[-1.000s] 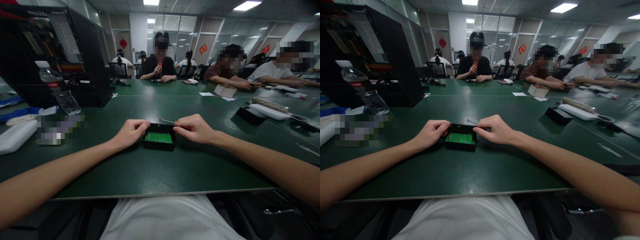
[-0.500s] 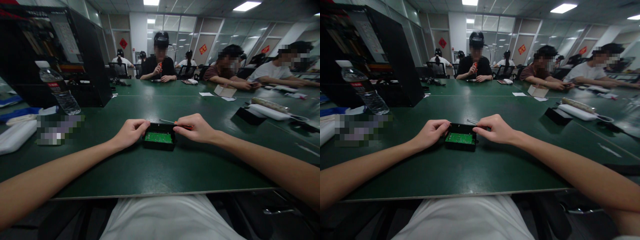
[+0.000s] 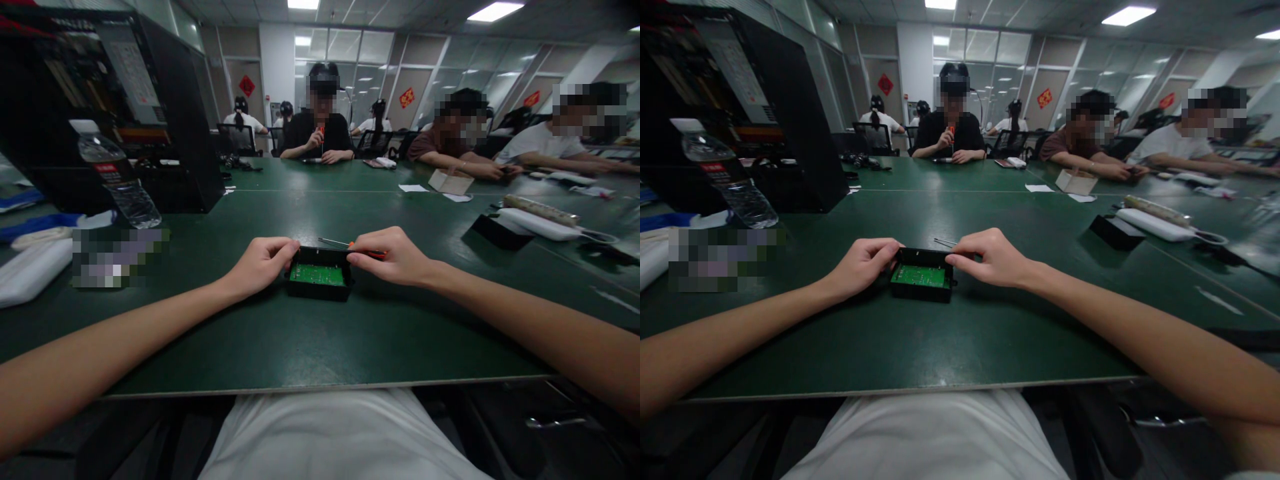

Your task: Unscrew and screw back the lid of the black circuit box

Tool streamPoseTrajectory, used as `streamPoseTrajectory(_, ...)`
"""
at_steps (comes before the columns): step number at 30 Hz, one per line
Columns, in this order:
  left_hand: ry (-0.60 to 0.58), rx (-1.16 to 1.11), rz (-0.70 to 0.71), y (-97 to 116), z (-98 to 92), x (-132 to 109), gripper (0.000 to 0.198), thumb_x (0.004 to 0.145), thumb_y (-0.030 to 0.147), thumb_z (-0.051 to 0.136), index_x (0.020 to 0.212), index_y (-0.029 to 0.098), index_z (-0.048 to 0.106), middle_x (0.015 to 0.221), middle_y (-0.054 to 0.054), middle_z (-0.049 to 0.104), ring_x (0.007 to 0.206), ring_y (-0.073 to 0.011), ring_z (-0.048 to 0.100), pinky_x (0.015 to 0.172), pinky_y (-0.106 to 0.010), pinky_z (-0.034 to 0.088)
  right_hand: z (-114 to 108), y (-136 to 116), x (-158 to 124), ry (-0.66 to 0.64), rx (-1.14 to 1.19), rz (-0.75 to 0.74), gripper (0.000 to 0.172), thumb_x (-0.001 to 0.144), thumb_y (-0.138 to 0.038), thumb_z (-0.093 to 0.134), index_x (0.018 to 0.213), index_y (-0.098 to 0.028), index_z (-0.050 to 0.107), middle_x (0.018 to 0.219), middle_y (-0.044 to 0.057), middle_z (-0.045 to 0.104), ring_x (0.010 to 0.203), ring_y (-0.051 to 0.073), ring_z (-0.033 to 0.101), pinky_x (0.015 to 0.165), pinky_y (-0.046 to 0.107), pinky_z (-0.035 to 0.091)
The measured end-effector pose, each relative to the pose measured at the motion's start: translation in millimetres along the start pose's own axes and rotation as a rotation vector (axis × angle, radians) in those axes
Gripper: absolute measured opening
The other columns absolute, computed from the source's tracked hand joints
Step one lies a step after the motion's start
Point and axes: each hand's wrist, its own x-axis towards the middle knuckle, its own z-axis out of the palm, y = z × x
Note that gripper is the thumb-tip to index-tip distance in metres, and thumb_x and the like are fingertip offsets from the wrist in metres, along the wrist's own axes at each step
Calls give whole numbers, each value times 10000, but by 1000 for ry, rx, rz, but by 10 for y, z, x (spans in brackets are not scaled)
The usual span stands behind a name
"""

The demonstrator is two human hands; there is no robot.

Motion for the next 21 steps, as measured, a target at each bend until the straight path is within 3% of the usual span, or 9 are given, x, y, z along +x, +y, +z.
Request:
streamPoseTrajectory(10,12,19,5,30,-1,-1,439,986,459,452,750,141,642,658,-1,544,608,-129,504,574,-242,393,-10,-3,2,8,10,17,259,979,-297,574,825,-140,710,705,33,687,576,96,556,567,220,400)
streamPoseTrajectory(21,11,28,21,13,-3,5,442,995,459,463,695,155,577,641,10,520,595,-120,490,567,-229,383,-28,-5,1,-13,7,34,287,981,-312,566,781,-140,681,672,23,651,560,92,507,555,230,372)
